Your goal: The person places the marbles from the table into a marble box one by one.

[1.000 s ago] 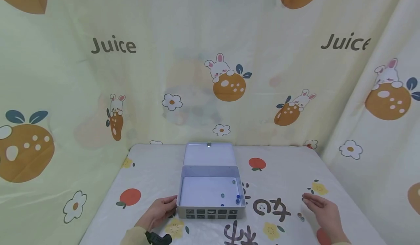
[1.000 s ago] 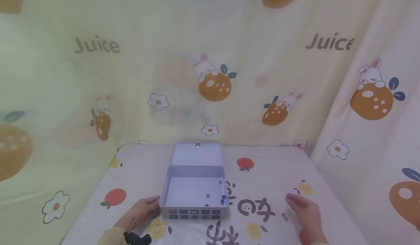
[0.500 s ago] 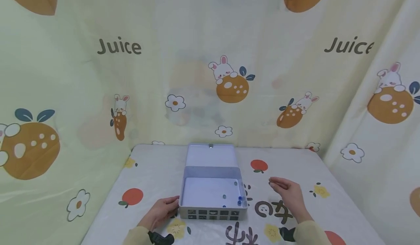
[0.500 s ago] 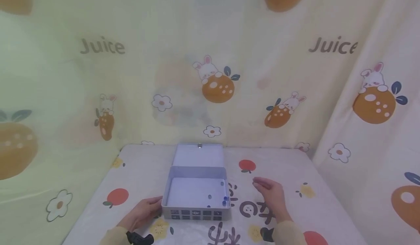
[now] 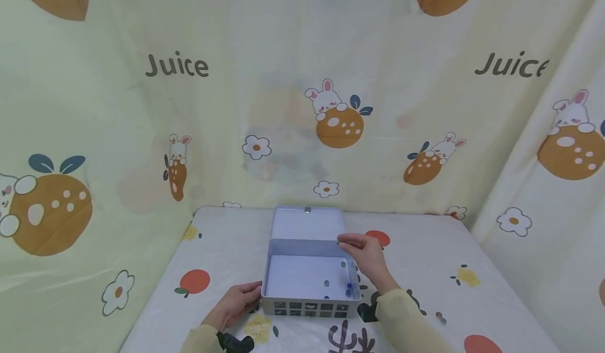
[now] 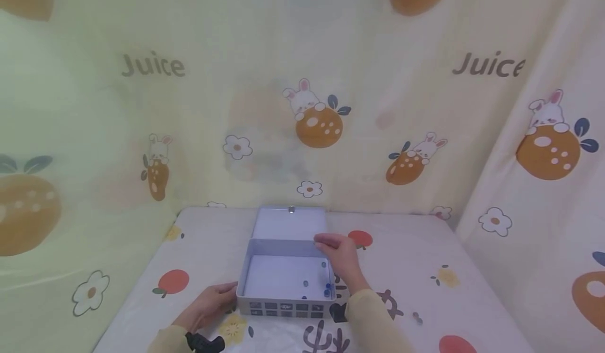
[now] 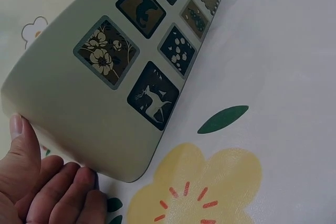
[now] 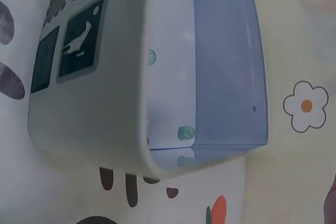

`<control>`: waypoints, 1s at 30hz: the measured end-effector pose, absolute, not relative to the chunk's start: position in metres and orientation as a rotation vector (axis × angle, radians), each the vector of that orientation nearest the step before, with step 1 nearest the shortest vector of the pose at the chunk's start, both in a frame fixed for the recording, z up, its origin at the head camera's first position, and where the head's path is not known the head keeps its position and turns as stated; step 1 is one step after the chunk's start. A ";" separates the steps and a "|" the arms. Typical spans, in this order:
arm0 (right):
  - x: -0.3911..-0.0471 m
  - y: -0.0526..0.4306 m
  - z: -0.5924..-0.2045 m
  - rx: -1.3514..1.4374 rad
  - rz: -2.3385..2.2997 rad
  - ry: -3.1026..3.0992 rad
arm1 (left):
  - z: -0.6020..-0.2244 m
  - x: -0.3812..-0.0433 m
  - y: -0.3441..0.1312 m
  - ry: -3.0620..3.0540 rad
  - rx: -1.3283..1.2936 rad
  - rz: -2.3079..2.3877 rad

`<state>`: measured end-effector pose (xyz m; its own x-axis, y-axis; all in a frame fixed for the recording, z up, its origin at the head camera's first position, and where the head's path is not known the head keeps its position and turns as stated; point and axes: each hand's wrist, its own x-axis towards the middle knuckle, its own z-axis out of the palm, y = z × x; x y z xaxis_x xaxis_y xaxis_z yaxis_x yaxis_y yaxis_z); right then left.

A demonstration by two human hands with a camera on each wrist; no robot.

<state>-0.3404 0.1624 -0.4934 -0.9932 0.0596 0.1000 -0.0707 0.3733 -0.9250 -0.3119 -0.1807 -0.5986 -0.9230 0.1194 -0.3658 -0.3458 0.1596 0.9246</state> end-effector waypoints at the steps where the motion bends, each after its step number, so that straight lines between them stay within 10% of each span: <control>1: -0.340 0.160 -0.493 0.008 1.699 -2.507 | -0.598 -0.312 -0.181 2.092 -0.211 1.819; 30: -0.339 0.183 -0.495 -0.027 1.629 -2.524 | -0.597 -0.311 -0.181 2.062 -0.216 1.842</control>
